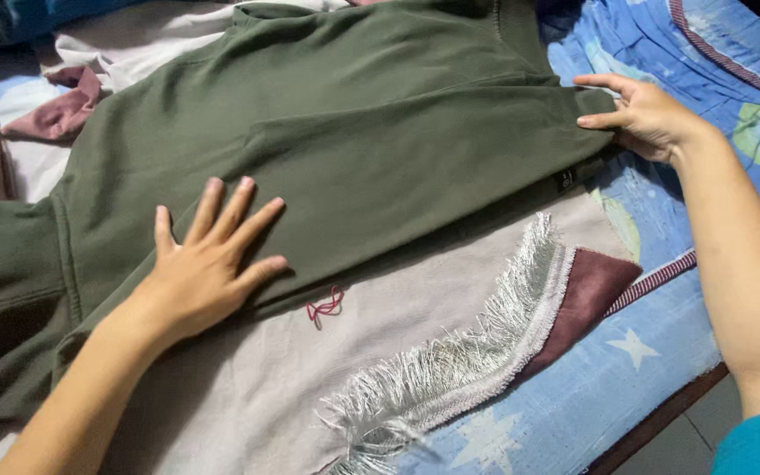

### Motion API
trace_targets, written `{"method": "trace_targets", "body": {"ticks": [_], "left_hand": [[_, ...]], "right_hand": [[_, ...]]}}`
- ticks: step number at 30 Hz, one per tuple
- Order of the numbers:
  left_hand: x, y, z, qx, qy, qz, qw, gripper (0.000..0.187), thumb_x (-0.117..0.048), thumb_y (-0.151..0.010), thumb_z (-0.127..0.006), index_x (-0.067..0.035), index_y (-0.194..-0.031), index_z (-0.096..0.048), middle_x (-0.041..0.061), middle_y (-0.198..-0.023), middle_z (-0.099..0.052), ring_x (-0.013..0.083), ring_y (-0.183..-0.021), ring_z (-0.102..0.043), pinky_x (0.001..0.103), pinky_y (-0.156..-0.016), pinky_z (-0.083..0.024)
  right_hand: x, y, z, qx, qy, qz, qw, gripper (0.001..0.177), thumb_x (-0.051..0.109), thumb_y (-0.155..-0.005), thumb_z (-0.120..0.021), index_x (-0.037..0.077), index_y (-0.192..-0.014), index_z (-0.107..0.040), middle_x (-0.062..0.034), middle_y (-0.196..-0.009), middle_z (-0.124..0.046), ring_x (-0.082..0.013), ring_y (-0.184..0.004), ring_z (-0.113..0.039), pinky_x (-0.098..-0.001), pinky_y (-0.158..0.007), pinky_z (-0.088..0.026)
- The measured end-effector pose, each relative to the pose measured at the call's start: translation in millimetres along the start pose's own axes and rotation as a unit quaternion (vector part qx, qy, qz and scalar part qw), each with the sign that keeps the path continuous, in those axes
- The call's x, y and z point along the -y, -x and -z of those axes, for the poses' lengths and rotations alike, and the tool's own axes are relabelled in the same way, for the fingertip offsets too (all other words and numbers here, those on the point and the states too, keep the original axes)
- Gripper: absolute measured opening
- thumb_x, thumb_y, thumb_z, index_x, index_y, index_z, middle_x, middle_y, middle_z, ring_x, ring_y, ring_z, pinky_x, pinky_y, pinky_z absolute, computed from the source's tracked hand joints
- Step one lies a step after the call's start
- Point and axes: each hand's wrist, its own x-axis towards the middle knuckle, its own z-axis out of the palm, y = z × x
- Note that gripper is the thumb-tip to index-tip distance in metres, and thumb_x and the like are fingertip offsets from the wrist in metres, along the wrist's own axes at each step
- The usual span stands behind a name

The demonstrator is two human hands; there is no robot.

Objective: The person folds a blue shirt, then a green hoodie, and places them into a stack of clothes.

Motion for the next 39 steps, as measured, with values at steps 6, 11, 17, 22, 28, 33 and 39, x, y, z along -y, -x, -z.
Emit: {"method": "trace_targets", "body": {"ticks": [6,11,17,22,28,33,39], "left_hand": [[26,-1,8,-0.037,-0.049,0.035,0.998,0.082,-0.065,-0.093,-0.044,-0.024,-0.163,-0.029,0.003,-0.173,-0.019,0.0343,-0.154,-0.018,0.064,-0.111,-0.019],[15,-4,12,-0.187,0.033,0.146,0.971,0.037,-0.039,-0.106,-0.058,-0.003,-0.11,-0.061,0.025,-0.103,-0.071,0.0441,-0.1,-0.067,0.053,-0.087,-0.052],[16,-6,24,-0.136,0.058,0.221,0.964,0.033,-0.036,-0.11,-0.047,-0.006,-0.115,-0.059,0.03,-0.09,-0.07,0.0527,-0.088,-0.065,0.06,-0.076,-0.049],[13,-1,26,-0.096,-0.016,0.208,0.973,0.03,-0.031,-0.11,-0.047,-0.004,-0.116,-0.056,0.027,-0.096,-0.071,0.0516,-0.088,-0.067,0.06,-0.075,-0.051],[-9,-7,13,-0.169,-0.147,0.06,0.973,0.05,-0.015,-0.099,-0.052,-0.006,-0.148,-0.052,0.016,-0.138,-0.06,0.0333,-0.129,-0.057,0.047,-0.101,-0.049],[-8,-8,1,-0.21,-0.043,-0.073,0.974,0.053,-0.035,-0.103,-0.053,-0.012,-0.151,-0.048,0.013,-0.157,-0.046,0.0298,-0.149,-0.037,0.048,-0.121,-0.029],[11,-9,0,-0.143,0.062,-0.061,0.986,0.059,-0.043,-0.104,-0.044,-0.016,-0.157,-0.04,0.012,-0.166,-0.032,0.0294,-0.155,-0.024,0.048,-0.124,-0.019]], "right_hand": [[-10,-8,-5,-0.041,0.207,0.077,0.974,0.066,0.002,-0.087,-0.082,0.017,-0.149,-0.064,-0.0036,-0.112,-0.06,-0.0106,-0.093,-0.053,-0.0221,-0.075,-0.048],[11,6,-14,-0.103,0.014,0.113,0.988,0.063,0.0,-0.086,-0.072,0.017,-0.146,-0.062,-0.0008,-0.13,-0.067,-0.0167,-0.106,-0.06,-0.0357,-0.061,-0.039],[-18,-24,-8,-0.077,0.057,0.183,0.978,0.074,-0.005,-0.083,-0.074,0.013,-0.152,-0.055,-0.0077,-0.147,-0.06,-0.0198,-0.126,-0.061,-0.033,-0.107,-0.053],[-23,-28,-7,-0.129,0.197,0.107,0.966,0.075,0.009,-0.084,-0.082,0.012,-0.153,-0.053,-0.0179,-0.141,-0.058,-0.0274,-0.125,-0.06,-0.039,-0.103,-0.05],[2,0,-69,-0.205,0.463,0.249,0.826,0.06,0.032,-0.096,-0.077,0.018,-0.15,-0.057,-0.0143,-0.149,-0.055,-0.0333,-0.137,-0.05,-0.0476,-0.115,-0.038],[-6,-4,-114,-0.016,0.503,0.311,0.806,0.068,0.051,-0.101,-0.053,0.023,-0.161,-0.036,-0.0174,-0.169,-0.024,-0.0301,-0.156,-0.021,-0.0533,-0.123,-0.01],[-4,-9,-105,0.015,0.524,0.249,0.814,0.07,0.06,-0.1,-0.036,0.031,-0.162,-0.023,-0.0074,-0.172,-0.013,-0.026,-0.158,-0.01,-0.0514,-0.123,-0.007]]}}
